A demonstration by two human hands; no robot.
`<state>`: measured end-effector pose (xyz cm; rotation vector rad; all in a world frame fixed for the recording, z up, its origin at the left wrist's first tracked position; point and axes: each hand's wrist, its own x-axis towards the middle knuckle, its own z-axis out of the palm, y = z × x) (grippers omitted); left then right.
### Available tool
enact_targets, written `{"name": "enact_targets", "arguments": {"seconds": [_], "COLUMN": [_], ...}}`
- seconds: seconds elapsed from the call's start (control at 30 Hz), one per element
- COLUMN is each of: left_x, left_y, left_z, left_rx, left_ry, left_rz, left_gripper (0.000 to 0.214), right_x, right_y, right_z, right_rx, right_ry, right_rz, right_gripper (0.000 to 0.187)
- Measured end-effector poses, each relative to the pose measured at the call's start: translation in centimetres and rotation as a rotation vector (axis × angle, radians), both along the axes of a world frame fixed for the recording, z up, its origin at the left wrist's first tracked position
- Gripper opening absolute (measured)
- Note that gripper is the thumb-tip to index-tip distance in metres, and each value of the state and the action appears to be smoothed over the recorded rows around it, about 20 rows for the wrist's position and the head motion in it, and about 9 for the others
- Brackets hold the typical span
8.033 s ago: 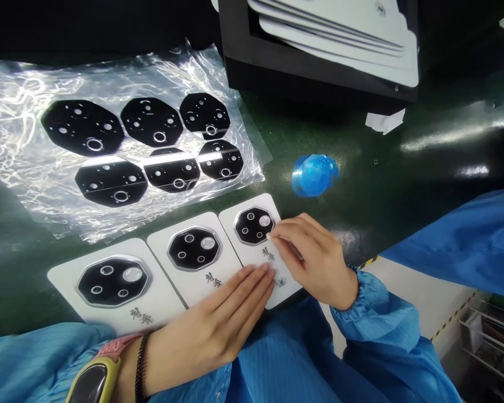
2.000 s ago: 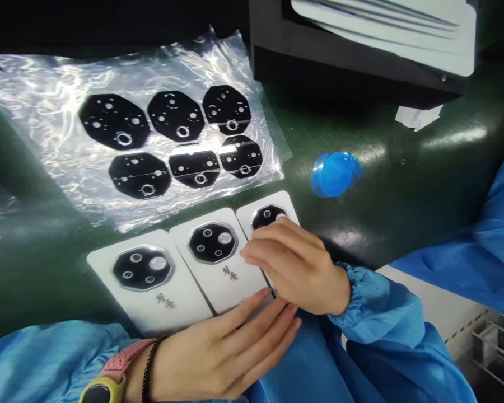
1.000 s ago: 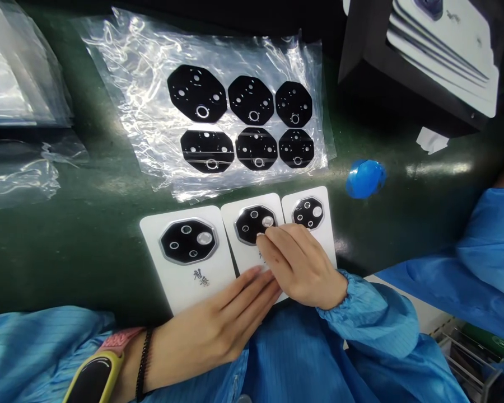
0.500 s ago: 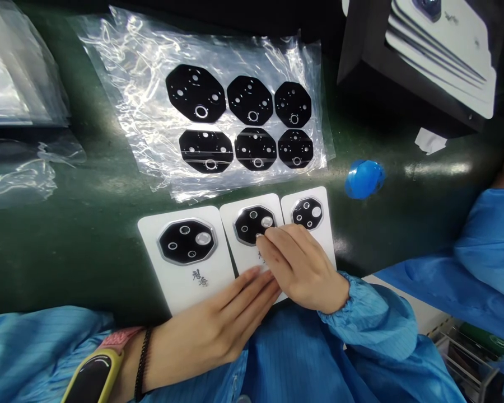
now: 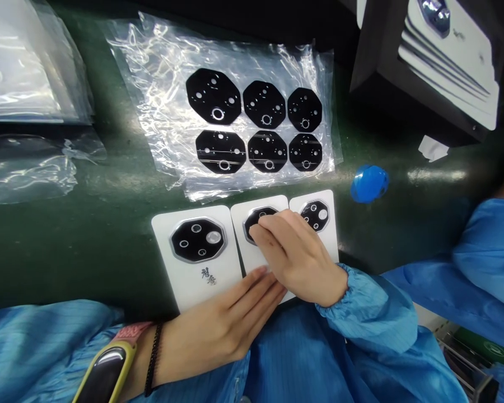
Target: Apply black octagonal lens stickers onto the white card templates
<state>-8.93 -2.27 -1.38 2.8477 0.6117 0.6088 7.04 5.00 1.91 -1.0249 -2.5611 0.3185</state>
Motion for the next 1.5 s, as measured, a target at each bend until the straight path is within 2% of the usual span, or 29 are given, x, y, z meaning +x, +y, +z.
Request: {"name": "enact_targets", "arguments": {"seconds": [0.17, 0.73, 1.5], "left_x": [-0.16, 0.15, -0.06], "left_y": [0.0, -0.3, -0.13], "left_z": [0.2, -0.35, 0.03], "left_rx": [-0.014, -0.009, 0.007], "left_ry": [0.035, -0.035, 0.017], "left_rz": [0.004, 0.023, 0.001], "left_gripper": [0.039, 0.037, 0.039], "right_x": [0.05, 0.21, 0.08], "right_y": [0.05, -0.03, -0.15], "right_z": [0.37, 0.37, 0.4], "right_rx": [0.053, 0.102, 0.02], "right_ry": [-0.132, -0.093, -0.049], "right_rz": [0.068, 0.078, 0.027], "right_gripper": [0.016, 0.014, 0.016]}}
